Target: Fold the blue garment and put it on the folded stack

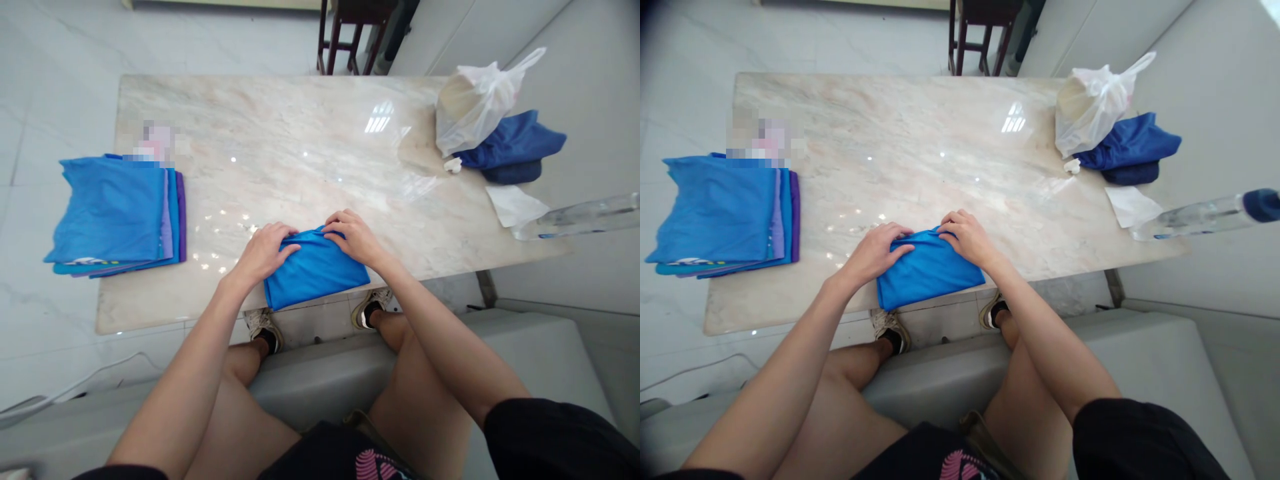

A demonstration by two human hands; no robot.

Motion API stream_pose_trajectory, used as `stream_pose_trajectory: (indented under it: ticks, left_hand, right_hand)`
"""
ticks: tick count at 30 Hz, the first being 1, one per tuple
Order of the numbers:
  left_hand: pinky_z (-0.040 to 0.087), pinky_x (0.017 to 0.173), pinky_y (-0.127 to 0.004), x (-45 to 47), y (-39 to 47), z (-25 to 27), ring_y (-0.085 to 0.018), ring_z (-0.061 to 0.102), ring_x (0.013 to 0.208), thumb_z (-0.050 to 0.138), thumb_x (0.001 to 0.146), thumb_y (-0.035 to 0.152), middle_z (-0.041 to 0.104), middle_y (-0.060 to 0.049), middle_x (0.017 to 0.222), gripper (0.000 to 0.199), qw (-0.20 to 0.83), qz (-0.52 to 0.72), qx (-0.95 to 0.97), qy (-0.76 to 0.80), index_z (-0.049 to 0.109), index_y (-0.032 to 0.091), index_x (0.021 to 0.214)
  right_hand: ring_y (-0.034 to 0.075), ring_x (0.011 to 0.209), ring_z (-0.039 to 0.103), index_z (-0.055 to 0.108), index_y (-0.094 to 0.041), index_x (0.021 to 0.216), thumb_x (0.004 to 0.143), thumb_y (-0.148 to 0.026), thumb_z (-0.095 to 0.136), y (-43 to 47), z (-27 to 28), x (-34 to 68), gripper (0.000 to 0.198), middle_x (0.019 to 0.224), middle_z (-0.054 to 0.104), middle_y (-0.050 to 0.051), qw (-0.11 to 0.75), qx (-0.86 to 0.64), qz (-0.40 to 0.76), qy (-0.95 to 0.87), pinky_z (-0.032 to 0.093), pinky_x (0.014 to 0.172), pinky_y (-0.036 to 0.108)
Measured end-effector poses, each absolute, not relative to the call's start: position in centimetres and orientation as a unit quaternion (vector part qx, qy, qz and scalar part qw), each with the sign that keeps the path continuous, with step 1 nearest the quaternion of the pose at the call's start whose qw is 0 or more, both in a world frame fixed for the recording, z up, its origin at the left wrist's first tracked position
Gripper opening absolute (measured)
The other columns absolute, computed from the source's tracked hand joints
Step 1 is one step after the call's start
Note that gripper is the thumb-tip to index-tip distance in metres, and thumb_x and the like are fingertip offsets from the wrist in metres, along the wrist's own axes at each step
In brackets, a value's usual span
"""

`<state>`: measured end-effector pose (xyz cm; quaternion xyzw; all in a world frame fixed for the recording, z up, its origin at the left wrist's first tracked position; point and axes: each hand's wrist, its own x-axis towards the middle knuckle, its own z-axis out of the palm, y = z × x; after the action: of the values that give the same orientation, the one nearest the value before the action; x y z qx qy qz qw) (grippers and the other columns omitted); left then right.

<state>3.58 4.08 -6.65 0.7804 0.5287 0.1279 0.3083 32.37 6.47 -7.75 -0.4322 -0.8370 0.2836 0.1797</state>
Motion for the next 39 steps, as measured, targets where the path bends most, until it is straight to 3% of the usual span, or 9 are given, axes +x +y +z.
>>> stream_pose_trajectory:
  ticks: [6,13,19,24,27,32,35,39]
  left_hand:
    - [0.053,0.111,-0.050,3.4,3.9,-5.9,-0.034,0.071,0.113,0.067,0.099,0.035,0.083,-0.010,0.112,0.017,0.340,0.118,0.773,0.523,0.082,0.027,0.099]
    - [0.056,0.091,-0.043,3.2,3.8,-6.3,-0.034,0.075,0.096,0.060,0.105,0.042,0.082,-0.010,0.098,0.026,0.348,0.127,0.724,0.582,0.080,0.026,0.098]
    - [0.056,0.085,-0.042,3.7,3.7,-6.6,-0.034,0.075,0.097,0.067,0.101,0.034,0.083,-0.009,0.099,0.012,0.302,0.115,0.698,0.639,0.076,0.028,0.096]
    - [0.055,0.092,-0.048,6.6,1.3,-4.4,-0.037,0.070,0.111,0.064,0.102,0.024,0.077,-0.013,0.112,0.011,0.155,0.140,0.710,0.673,0.074,0.027,0.105]
    - [0.053,0.093,-0.048,7.7,-0.3,-3.1,-0.036,0.069,0.112,0.062,0.104,0.023,0.074,-0.012,0.114,0.013,0.169,0.120,0.753,0.625,0.072,0.029,0.110]
    - [0.051,0.083,-0.042,6.0,-1.5,-3.5,-0.033,0.071,0.099,0.071,0.101,0.025,0.075,-0.008,0.103,0.006,0.247,0.056,0.746,0.616,0.069,0.029,0.098]
    - [0.048,0.075,-0.040,4.3,-1.9,-4.4,-0.033,0.070,0.094,0.074,0.100,0.030,0.075,-0.008,0.102,0.006,0.243,0.038,0.730,0.637,0.069,0.030,0.097]
    - [0.046,0.071,-0.038,3.3,-2.0,-4.8,-0.032,0.070,0.090,0.075,0.099,0.034,0.075,-0.007,0.103,0.007,0.250,0.035,0.716,0.650,0.069,0.030,0.097]
  right_hand:
    - [0.032,0.118,0.069,0.085,-0.027,0.116,0.114,-0.031,0.056,6.3,-7.5,31.9,0.030,0.120,0.083,0.010,0.182,-0.442,0.305,-0.824,0.052,0.113,0.051]
    - [0.031,0.114,0.071,0.080,-0.025,0.117,0.115,-0.032,0.055,6.2,-7.5,31.2,0.026,0.117,0.081,0.011,0.149,-0.503,0.289,-0.801,0.053,0.110,0.045]
    - [0.034,0.115,0.065,0.079,-0.025,0.107,0.113,-0.033,0.060,6.7,-8.4,31.0,0.022,0.118,0.073,0.014,0.153,-0.535,0.199,-0.807,0.054,0.105,0.050]
    - [0.034,0.111,0.066,0.079,-0.026,0.110,0.112,-0.027,0.055,7.0,-7.9,31.9,0.024,0.117,0.072,0.015,0.201,-0.585,0.115,-0.778,0.057,0.094,0.048]
    - [0.033,0.103,0.069,0.079,-0.025,0.107,0.113,-0.034,0.055,6.6,-6.7,32.9,0.026,0.109,0.077,0.015,0.187,-0.642,0.130,-0.732,0.056,0.086,0.043]
    - [0.030,0.082,0.072,0.076,-0.026,0.088,0.104,-0.062,0.070,6.0,-5.7,34.8,0.040,0.088,0.079,0.013,0.105,-0.707,0.240,-0.657,0.050,0.072,0.037]
    - [0.028,0.079,0.073,0.074,-0.026,0.081,0.098,-0.049,0.078,6.1,-6.2,35.3,0.028,0.086,0.081,0.010,0.071,-0.680,0.288,-0.671,0.048,0.068,0.035]
    - [0.028,0.083,0.075,0.075,-0.025,0.088,0.100,-0.031,0.073,6.3,-6.8,34.8,0.014,0.087,0.081,0.008,0.082,-0.656,0.308,-0.685,0.051,0.074,0.035]
